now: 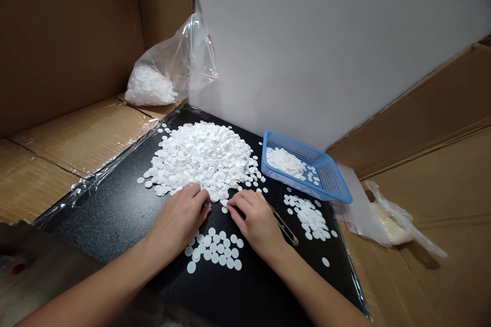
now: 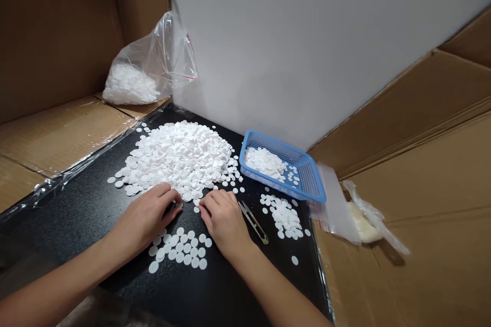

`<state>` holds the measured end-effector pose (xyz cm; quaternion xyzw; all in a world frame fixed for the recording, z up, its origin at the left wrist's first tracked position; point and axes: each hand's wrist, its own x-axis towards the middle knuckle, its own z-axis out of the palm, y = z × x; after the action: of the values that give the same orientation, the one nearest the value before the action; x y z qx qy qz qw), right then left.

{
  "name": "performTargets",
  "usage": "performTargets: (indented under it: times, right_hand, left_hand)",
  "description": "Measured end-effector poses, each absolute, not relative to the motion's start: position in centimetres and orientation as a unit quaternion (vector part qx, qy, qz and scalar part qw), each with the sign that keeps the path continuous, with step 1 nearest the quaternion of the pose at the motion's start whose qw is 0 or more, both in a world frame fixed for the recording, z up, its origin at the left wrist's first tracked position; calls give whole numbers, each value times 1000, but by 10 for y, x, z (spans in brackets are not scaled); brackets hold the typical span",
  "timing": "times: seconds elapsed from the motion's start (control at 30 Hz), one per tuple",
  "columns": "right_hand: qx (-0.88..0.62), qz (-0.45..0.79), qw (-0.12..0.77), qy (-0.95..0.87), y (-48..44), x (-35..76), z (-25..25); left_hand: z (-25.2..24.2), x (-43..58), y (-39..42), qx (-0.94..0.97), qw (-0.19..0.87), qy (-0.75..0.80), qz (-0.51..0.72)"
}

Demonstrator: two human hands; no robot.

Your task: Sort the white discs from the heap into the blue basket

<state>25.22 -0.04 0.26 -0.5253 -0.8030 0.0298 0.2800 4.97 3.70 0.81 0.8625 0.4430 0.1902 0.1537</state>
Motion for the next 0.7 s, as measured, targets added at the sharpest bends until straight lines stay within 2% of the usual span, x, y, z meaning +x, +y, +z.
performTargets:
  times: [0.43,0.6,0.7]
  right_hand:
    - [-502,19,274,-820,2,257,6]
    - [-495,37,247,-832,-7,253,12]
    - [-514,125,235,-815,-9,252,19]
  left_hand:
    - [22,44,33,829,317,390,246]
    - [13,46,36,847,303,362,243]
    - [3,47,39,855,286,360,239]
